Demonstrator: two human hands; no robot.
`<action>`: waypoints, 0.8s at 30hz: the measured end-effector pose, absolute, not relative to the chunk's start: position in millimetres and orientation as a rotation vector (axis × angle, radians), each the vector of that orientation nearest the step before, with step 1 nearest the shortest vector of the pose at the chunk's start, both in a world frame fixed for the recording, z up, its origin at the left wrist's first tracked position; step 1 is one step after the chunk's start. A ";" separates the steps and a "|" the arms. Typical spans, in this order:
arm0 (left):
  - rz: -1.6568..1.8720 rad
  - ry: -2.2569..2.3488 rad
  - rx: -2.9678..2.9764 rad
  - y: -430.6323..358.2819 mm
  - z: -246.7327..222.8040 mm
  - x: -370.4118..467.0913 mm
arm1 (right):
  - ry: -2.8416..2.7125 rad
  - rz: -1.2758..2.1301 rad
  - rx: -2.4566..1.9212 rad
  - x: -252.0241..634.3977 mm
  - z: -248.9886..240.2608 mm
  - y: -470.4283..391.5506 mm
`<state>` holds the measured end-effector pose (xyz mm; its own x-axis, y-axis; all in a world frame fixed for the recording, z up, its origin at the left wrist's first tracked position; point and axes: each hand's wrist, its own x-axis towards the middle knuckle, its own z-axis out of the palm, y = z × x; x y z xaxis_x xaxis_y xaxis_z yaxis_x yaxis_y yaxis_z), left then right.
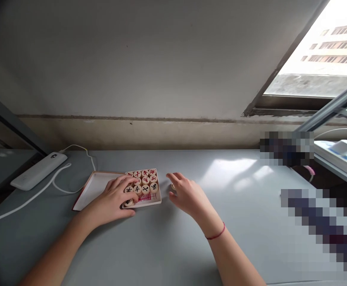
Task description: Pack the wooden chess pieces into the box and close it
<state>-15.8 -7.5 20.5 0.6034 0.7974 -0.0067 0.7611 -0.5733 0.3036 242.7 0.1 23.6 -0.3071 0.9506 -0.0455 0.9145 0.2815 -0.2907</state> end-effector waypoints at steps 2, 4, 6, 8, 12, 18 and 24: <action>0.178 1.285 2.555 -5.9 20.3 -16.6 | -2.425 0.443 -1.825 243.6 23.1 0.6; 0.178 1.300 2.562 -3.8 19.4 -18.1 | -2.431 0.467 -1.861 242.7 20.6 1.9; 0.184 1.315 2.569 -1.4 17.3 -19.9 | -2.422 0.466 -1.865 242.5 17.0 4.2; 0.198 1.324 2.573 0.5 15.0 -21.3 | -2.411 0.443 -1.850 243.6 14.1 6.5; 0.277 1.311 2.599 0.7 15.6 -20.0 | -2.346 0.393 -1.784 244.2 15.3 7.5; 0.561 1.294 2.604 -5.3 20.6 -7.8 | -2.112 0.529 -1.416 217.3 16.8 -6.0; 0.583 1.160 2.643 -4.3 13.1 -0.3 | -1.969 0.726 -1.219 187.5 8.0 -20.0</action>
<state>-0.3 -4.3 13.1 0.6150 0.7391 0.2749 0.6614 -0.6733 0.3305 187.5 -20.0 8.0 -0.3125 0.9112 0.2684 0.5192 0.4005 -0.7550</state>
